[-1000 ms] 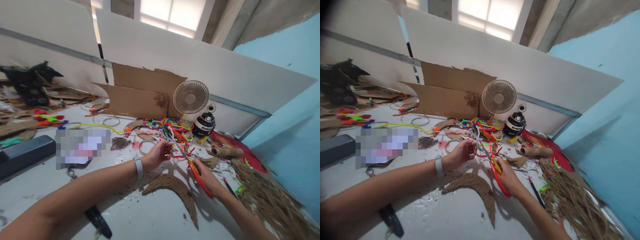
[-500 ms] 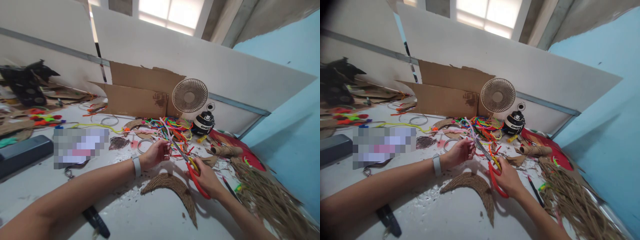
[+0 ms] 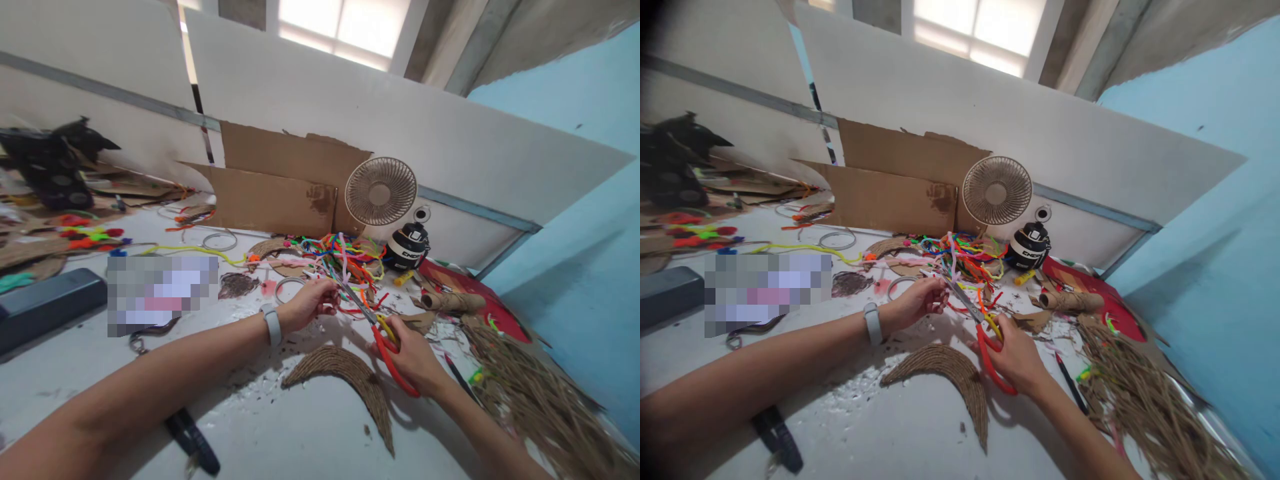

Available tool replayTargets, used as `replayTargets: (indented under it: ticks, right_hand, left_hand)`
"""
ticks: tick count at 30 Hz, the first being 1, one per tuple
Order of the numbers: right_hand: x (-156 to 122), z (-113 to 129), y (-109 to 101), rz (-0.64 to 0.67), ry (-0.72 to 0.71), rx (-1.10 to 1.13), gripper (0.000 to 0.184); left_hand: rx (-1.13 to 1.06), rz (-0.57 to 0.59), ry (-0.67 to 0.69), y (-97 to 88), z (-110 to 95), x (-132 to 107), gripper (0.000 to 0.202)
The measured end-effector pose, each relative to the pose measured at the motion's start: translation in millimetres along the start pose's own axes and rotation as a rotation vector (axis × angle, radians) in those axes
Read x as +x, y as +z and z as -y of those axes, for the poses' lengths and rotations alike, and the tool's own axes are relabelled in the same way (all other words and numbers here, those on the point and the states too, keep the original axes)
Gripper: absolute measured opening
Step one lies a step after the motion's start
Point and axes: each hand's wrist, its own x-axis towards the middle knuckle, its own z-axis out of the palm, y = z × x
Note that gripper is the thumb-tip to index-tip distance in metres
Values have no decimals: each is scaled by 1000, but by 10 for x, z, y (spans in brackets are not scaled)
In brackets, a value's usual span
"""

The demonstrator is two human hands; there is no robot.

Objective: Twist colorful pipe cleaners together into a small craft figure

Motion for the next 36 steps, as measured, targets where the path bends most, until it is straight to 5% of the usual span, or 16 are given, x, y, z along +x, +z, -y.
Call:
replayTargets:
  ticks: [10, 24, 36]
  right_hand:
    - [-8, -13, 29, 37, -47, 22, 25]
    - [-16, 5, 35, 77, -38, 268, 30]
    - [-58, 30, -11, 2, 11, -84, 48]
  left_hand:
    - [81, 80, -5, -24, -11, -23, 16]
    - [282, 116, 203, 40, 21, -53, 23]
    - [492, 139, 247, 41, -26, -66, 22]
